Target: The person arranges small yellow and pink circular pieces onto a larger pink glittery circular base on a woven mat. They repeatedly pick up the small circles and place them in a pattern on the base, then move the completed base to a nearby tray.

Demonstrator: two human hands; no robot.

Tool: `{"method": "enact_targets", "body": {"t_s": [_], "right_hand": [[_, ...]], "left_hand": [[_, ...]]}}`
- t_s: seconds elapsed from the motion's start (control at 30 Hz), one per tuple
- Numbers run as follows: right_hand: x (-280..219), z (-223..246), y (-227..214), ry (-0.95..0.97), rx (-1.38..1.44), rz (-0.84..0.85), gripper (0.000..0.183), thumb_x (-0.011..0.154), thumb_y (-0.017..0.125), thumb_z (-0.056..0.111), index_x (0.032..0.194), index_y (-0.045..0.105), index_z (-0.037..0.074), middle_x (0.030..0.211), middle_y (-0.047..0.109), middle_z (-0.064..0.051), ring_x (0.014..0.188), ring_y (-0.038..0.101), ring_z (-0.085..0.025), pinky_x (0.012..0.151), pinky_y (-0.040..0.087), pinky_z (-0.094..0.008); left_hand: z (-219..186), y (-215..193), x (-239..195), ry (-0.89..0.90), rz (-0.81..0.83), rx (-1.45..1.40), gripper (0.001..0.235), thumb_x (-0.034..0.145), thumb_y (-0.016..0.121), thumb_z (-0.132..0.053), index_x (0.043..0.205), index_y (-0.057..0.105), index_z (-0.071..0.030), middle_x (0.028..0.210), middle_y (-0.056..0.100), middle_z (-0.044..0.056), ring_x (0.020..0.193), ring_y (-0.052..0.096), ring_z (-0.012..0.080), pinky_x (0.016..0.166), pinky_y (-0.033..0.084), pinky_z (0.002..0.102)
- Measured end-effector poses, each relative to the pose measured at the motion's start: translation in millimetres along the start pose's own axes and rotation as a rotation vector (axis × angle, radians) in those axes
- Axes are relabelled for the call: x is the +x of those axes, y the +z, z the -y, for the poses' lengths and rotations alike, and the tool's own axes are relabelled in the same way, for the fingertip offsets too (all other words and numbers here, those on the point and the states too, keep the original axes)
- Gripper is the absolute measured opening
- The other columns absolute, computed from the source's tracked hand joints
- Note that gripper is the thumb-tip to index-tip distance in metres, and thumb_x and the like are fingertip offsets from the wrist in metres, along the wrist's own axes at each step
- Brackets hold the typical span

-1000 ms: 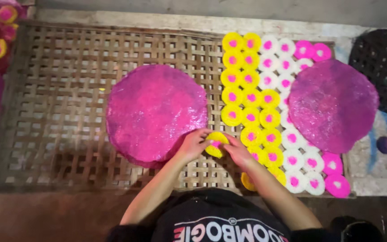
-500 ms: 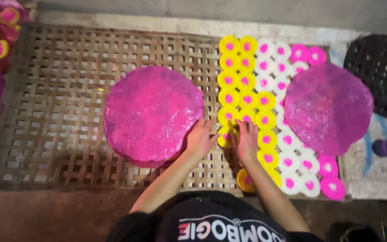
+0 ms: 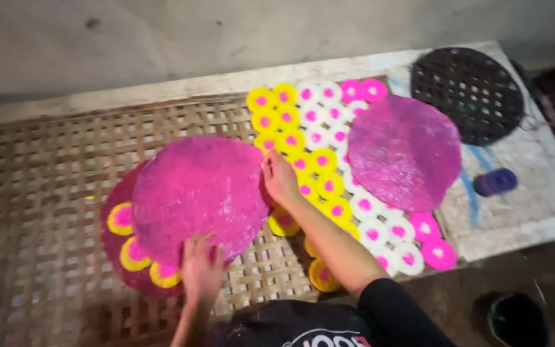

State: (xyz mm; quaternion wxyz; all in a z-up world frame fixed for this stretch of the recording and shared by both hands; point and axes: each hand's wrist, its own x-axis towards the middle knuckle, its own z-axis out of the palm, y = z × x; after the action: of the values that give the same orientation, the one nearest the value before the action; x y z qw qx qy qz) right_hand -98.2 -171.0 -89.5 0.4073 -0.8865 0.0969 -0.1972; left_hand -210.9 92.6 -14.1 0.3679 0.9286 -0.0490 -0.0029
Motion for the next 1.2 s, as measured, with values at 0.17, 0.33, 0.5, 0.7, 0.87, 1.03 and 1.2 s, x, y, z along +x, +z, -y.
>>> {"method": "enact_targets", "body": {"t_s": [0.17,0.33,0.5,0.7,0.87,1.03,1.2], "right_hand": [[39.9,-55.0,-52.3,0.088,0.127,-0.214,0.007,0.098,0.059,0.013,0.102,0.056,0.008,0.089,0.066,-0.013,0.08,0.067,-0.029,0.07,0.053,-0.041],[62.1,-107.9,-181.1,0.224,0.132,-0.349,0.013,0.096,0.053,-0.004,0.101,0.05,0.007,0.09,0.052,-0.005,0.081,0.05,-0.017,0.075,0.046,-0.033],[58.3,-189.8,-339.0,-0.122,-0.374,-0.631,0.009,0.099,0.06,-0.003,0.104,0.064,0.003,0.101,0.064,-0.019,0.097,0.063,-0.04,0.086,0.05,-0.047],[28.1,-291.9,-393.6,0.154,-0.596,-0.543,0.02,0.1,0.065,0.017,0.114,0.065,0.003,0.114,0.064,-0.024,0.106,0.061,-0.046,0.087,0.049,-0.052],[34.3,-343.7,-379.4,0.626,-0.945,-0.255,0.056,0.081,0.08,0.046,0.112,0.07,0.001,0.125,0.059,-0.029,0.116,0.057,-0.048,0.087,0.049,-0.057],[72.8,-347.4,-383.0,0.664,-0.63,-0.018,0.041,0.081,0.081,0.033,0.103,0.075,-0.001,0.108,0.067,-0.027,0.097,0.067,-0.039,0.075,0.055,-0.05],[163.6,-301.7,-462.3,0.543,-0.337,-0.146,0.027,0.094,0.072,0.024,0.099,0.073,-0.003,0.094,0.074,-0.023,0.086,0.071,-0.03,0.076,0.054,-0.048]], "left_hand": [[5.1,1.9,13.8,0.155,-0.14,0.108,0.035,0.086,0.071,-0.015,0.119,0.068,-0.005,0.123,0.059,0.018,0.118,0.058,0.0384,0.098,0.049,0.05],[-5.1,6.7,17.6,0.219,-0.184,0.049,0.033,0.088,0.071,-0.015,0.12,0.067,-0.005,0.124,0.061,0.017,0.12,0.058,0.0375,0.102,0.049,0.049],[-2.2,12.0,6.2,0.166,-0.202,0.066,0.035,0.088,0.069,-0.016,0.122,0.068,-0.005,0.124,0.061,0.018,0.121,0.058,0.0368,0.1,0.049,0.047],[5.5,22.6,-3.4,0.114,-0.196,0.139,0.036,0.089,0.069,-0.017,0.122,0.068,-0.004,0.126,0.059,0.02,0.12,0.059,0.0368,0.096,0.052,0.048],[-15.3,33.0,3.3,0.139,-0.22,0.181,0.03,0.089,0.07,-0.016,0.117,0.068,-0.004,0.128,0.06,0.018,0.121,0.061,0.0353,0.097,0.053,0.045],[-44.8,26.4,4.8,0.065,-0.194,0.15,0.028,0.089,0.069,-0.016,0.115,0.069,-0.005,0.126,0.061,0.017,0.112,0.063,0.032,0.091,0.055,0.044],[-58.7,23.1,14.9,0.144,-0.219,0.24,0.026,0.09,0.069,-0.015,0.115,0.071,-0.006,0.125,0.063,0.015,0.117,0.063,0.0319,0.092,0.055,0.042]]}}
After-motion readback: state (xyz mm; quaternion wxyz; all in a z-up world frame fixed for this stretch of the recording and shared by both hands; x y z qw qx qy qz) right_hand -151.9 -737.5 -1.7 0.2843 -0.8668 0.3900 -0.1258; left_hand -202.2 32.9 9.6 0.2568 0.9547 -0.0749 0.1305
